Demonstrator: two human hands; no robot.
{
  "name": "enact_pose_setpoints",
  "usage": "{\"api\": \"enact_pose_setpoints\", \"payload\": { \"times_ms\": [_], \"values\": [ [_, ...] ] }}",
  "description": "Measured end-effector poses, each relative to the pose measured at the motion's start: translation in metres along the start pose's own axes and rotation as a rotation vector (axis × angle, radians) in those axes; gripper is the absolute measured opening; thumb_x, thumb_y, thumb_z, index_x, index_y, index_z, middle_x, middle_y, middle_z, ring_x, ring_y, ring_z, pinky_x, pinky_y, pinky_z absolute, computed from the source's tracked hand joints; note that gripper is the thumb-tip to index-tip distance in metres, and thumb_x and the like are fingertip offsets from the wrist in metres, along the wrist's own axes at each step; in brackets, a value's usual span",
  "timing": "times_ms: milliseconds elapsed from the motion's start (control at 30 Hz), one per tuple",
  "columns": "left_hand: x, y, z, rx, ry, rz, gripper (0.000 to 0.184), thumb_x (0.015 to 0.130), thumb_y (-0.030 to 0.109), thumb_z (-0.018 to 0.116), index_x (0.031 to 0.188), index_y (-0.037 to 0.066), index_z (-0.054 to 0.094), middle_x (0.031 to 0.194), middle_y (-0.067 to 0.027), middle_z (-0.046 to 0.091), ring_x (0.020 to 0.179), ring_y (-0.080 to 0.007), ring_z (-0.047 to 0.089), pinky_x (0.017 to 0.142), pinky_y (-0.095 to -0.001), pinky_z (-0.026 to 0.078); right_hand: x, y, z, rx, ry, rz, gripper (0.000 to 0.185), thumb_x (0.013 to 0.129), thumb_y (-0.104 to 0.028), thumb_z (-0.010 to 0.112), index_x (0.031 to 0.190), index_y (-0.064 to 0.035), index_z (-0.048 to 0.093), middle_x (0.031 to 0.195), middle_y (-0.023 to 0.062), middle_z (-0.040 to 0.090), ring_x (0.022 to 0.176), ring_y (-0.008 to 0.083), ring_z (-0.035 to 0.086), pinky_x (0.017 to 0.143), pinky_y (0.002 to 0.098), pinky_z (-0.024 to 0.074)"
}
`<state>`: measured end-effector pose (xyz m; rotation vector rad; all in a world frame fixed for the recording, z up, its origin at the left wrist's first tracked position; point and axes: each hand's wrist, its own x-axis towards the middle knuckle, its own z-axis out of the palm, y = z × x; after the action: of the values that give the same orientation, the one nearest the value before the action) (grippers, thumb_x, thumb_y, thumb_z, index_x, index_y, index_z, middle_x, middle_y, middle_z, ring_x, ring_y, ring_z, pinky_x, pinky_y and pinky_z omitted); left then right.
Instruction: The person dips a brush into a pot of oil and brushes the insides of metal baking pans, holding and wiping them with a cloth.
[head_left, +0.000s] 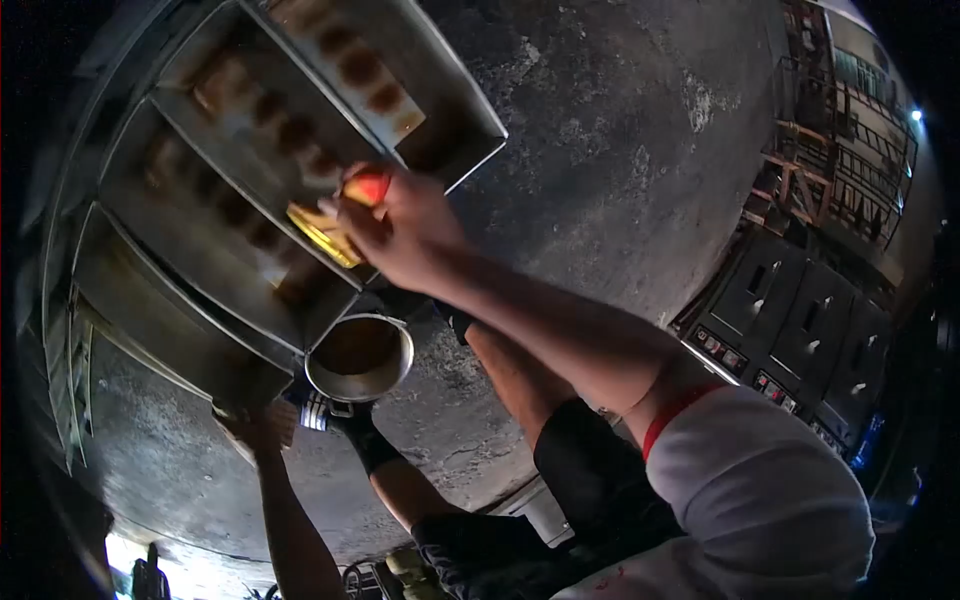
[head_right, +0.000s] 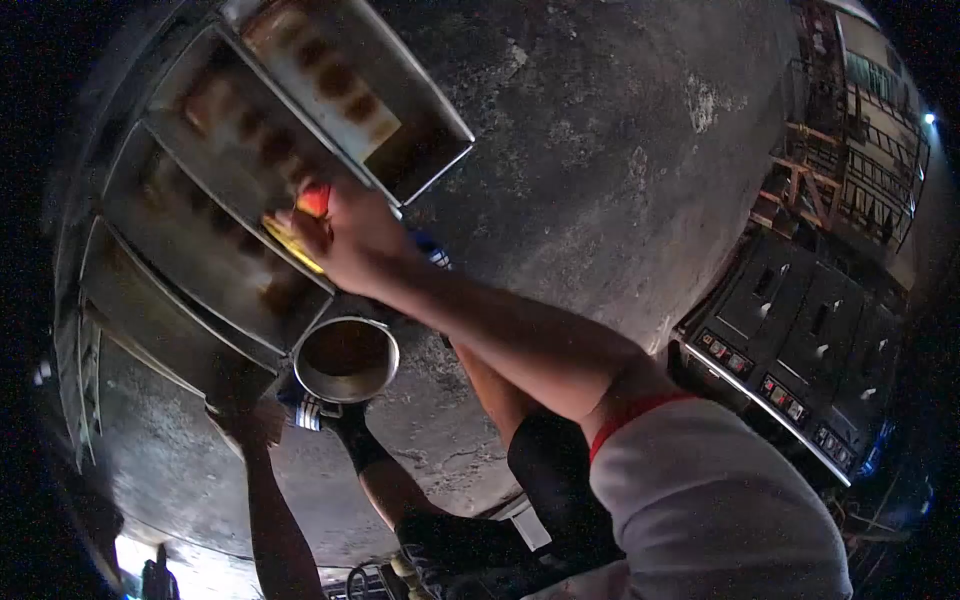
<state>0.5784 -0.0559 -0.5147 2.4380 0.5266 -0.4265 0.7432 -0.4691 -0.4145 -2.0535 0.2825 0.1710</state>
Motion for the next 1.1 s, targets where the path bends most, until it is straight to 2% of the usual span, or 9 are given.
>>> {"api": "enact_pose_setpoints", "payload": {
  "times_ms": [100, 267, 367, 500, 567, 733, 767, 1033, 1100],
  "values": [
    [0.009, -0.016, 0.008, -0.108, -0.091, -0.186, 0.063, 0.083, 0.034, 0.066, 0.131, 0.001, 0.039, 0.123, -0.0239, 0.051, 0.113, -0.0399, 0.051, 0.094, -0.0497, 0.041, -0.018, 0.06, 0.046, -0.134, 0.14, -0.054, 0.02, 0.087, -0.02, 0.067, 0.09, -0.0022, 0.059, 0.081, 0.0119, 0.065, 0.075, 0.0163, 0.066, 0.065, 0.0272, 0.0517],
    [0.001, -0.021, 0.004, -0.097, 0.017, 0.005, 0.064, 0.083, 0.032, 0.067, 0.13, -0.001, 0.039, 0.121, -0.0255, 0.05, 0.112, -0.0388, 0.051, 0.094, -0.0483, 0.041, -0.012, -0.001, 0.041, 0.203, 0.325, -0.135, 0.023, 0.08, -0.016, 0.072, 0.093, -0.0041, 0.057, 0.086, 0.013, 0.061, 0.078, 0.0294, 0.063, 0.067, 0.0378, 0.0517],
    [0.016, -0.014, 0.007, -0.139, -0.011, 0.003, 0.065, 0.083, 0.032, 0.067, 0.13, -0.001, 0.038, 0.121, -0.0251, 0.05, 0.112, -0.0378, 0.051, 0.093, -0.0473, 0.042, 0.0, 0.012, 0.065, 0.186, 0.23, 0.172, 0.023, 0.079, -0.014, 0.073, 0.093, -0.0043, 0.058, 0.087, 0.0128, 0.061, 0.079, 0.0288, 0.064, 0.068, 0.0377, 0.0529],
    [-0.001, 0.015, 0.005, 0.063, -0.011, 0.048, 0.066, 0.082, 0.032, 0.068, 0.131, -0.001, 0.037, 0.121, -0.0242, 0.05, 0.109, -0.0375, 0.052, 0.092, -0.0467, 0.044, 0.023, 0.003, 0.076, 0.175, 0.336, -0.141, 0.019, 0.082, -0.019, 0.071, 0.091, -0.0063, 0.06, 0.088, 0.0086, 0.063, 0.079, 0.023, 0.063, 0.073, 0.0317, 0.0516],
    [0.002, 0.027, 0.004, -0.041, 0.027, 0.022, 0.064, 0.082, 0.03, 0.067, 0.13, 0.0, 0.038, 0.12, -0.0247, 0.05, 0.109, -0.0389, 0.052, 0.091, -0.0472, 0.044, 0.051, 0.009, 0.079, 0.157, 0.102, 0.184, 0.016, 0.083, -0.016, 0.069, 0.091, -0.0052, 0.06, 0.089, 0.0092, 0.063, 0.08, 0.0229, 0.062, 0.07, 0.0322, 0.0492],
    [-0.003, 0.038, 0.002, 0.05, -0.066, -0.029, 0.061, 0.082, 0.029, 0.066, 0.128, 0.0, 0.039, 0.118, -0.0246, 0.051, 0.108, -0.0394, 0.052, 0.091, -0.0481, 0.043, 0.083, 0.002, 0.105, 0.145, 0.286, -0.036, 0.012, 0.082, -0.01, 0.069, 0.089, -0.0045, 0.061, 0.08, 0.0083, 0.064, 0.078, 0.0189, 0.063, 0.07, 0.0294, 0.0512],
    [0.001, 0.037, -0.003, 0.032, -0.064, 0.021, 0.06, 0.082, 0.029, 0.065, 0.128, -0.001, 0.04, 0.117, -0.0247, 0.051, 0.108, -0.0398, 0.052, 0.091, -0.0487, 0.042, 0.097, -0.007, 0.108, 0.66, 0.327, 0.196, 0.011, 0.081, -0.008, 0.07, 0.086, -0.0029, 0.062, 0.082, 0.0067, 0.066, 0.081, 0.0148, 0.063, 0.072, 0.0271, 0.0515],
    [0.003, 0.062, -0.007, 0.136, -0.038, -0.122, 0.063, 0.081, 0.034, 0.066, 0.127, -0.001, 0.039, 0.119, -0.0264, 0.05, 0.11, -0.0441, 0.05, 0.09, -0.0507, 0.042, 0.183, -0.029, 0.116, 0.567, 0.28, -0.156, 0.012, 0.08, -0.013, 0.071, 0.09, -0.0093, 0.065, 0.083, 0.0049, 0.066, 0.076, 0.0152, 0.064, 0.068, 0.0275, 0.0507],
    [-0.009, 0.052, -0.015, 0.132, -0.072, -0.096, 0.064, 0.081, 0.035, 0.066, 0.127, -0.001, 0.04, 0.119, -0.0266, 0.05, 0.111, -0.0441, 0.05, 0.09, -0.0508, 0.042, 0.138, -0.021, 0.087, -0.056, -0.107, -0.142, 0.015, 0.076, -0.011, 0.07, 0.09, -0.015, 0.067, 0.086, 0.0032, 0.063, 0.078, 0.0191, 0.063, 0.068, 0.0304, 0.0502]
  ]
}}
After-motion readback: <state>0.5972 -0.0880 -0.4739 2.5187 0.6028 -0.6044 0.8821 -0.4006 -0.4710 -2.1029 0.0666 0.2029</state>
